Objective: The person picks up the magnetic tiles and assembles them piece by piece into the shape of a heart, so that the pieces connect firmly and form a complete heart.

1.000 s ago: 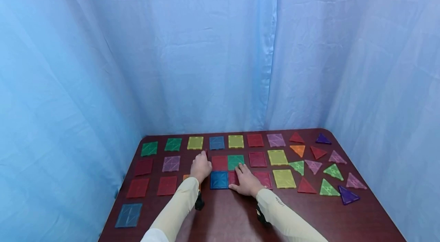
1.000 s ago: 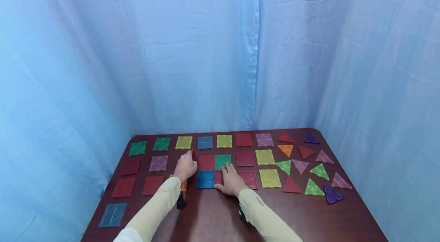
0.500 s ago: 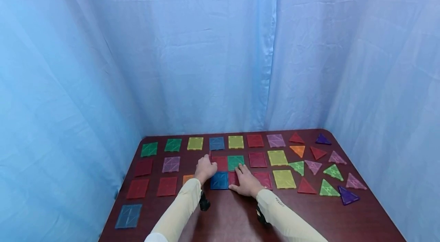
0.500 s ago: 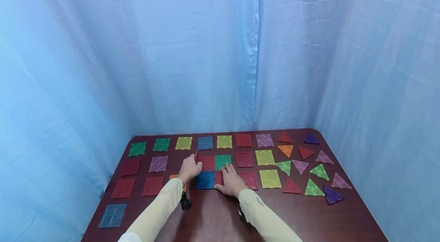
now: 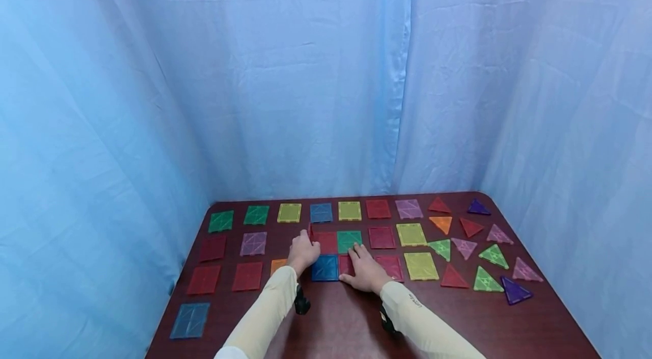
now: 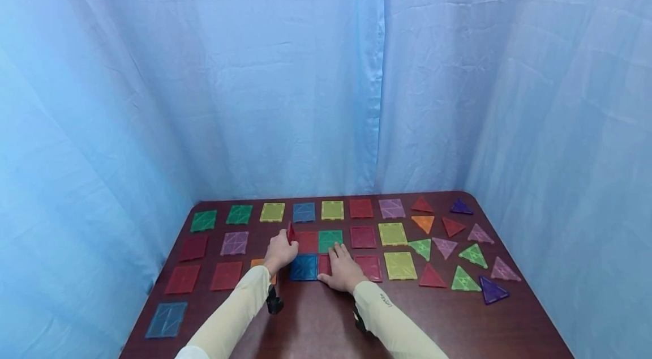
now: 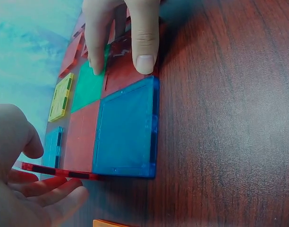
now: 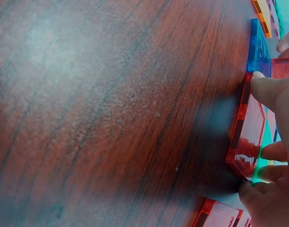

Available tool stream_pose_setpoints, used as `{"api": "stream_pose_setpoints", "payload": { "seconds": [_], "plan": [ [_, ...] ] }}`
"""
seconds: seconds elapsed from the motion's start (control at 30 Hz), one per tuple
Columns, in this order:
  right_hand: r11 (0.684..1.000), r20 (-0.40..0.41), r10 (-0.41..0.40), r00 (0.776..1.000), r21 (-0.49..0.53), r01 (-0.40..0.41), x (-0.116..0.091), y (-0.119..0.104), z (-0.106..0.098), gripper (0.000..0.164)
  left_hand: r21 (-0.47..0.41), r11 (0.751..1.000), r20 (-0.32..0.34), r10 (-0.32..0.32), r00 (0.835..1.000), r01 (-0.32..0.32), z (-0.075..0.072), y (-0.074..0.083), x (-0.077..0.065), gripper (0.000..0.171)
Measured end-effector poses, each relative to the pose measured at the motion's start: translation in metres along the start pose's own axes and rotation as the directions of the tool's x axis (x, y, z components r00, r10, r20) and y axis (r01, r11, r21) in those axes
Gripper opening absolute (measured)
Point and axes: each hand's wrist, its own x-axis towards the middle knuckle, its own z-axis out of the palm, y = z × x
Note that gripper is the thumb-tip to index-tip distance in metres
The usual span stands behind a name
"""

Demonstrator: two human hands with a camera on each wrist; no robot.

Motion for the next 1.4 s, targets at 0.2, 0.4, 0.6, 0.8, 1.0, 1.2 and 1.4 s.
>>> {"api": "stream_pose_setpoints", "payload": {
  "seconds": [0.2,0.4,0.6,0.8,1.0,1.2,1.4],
  "plan": [
    [1.000,-0.004,-0.007,1.000,-0.010,0.007,0.001,-0.002,-0.001,0.083,0.000,1.000,-0.016,0.012,1.000,-0.012,-0.001,-0.001,0.000,0.056],
    [0.999,0.008,-0.033,0.999,-0.035,0.033,-0.001,-0.003,0.003,0.083,0.033,0.998,-0.062,0.054,0.997,-0.052,-0.002,-0.008,0.001,0.050],
    [0.994,-0.021,-0.027,0.999,0.104,0.030,0.006,0.004,-0.007,0.072,-0.009,0.998,-0.039,0.059,0.997,-0.059,-0.003,-0.012,0.001,0.046],
    [0.993,-0.282,0.074,0.957,-0.066,-0.096,0.026,0.027,-0.028,0.051,0.001,0.997,-0.041,0.076,0.996,-0.076,-0.001,-0.016,0.004,0.046],
    [0.948,-0.235,0.196,0.952,-0.201,-0.245,0.035,0.047,-0.038,0.049,-0.007,0.997,-0.045,0.077,0.996,-0.077,-0.002,-0.015,0.006,0.045],
    [0.929,-0.149,0.234,0.961,-0.256,-0.266,0.034,0.050,-0.034,0.053,-0.017,0.998,-0.023,0.062,0.998,-0.063,-0.005,-0.014,0.005,0.047],
    [0.924,-0.205,0.233,0.951,-0.257,-0.282,0.031,0.048,-0.029,0.054,-0.013,0.997,-0.036,0.079,0.996,-0.079,-0.005,-0.015,0.004,0.045]
  ]
}}
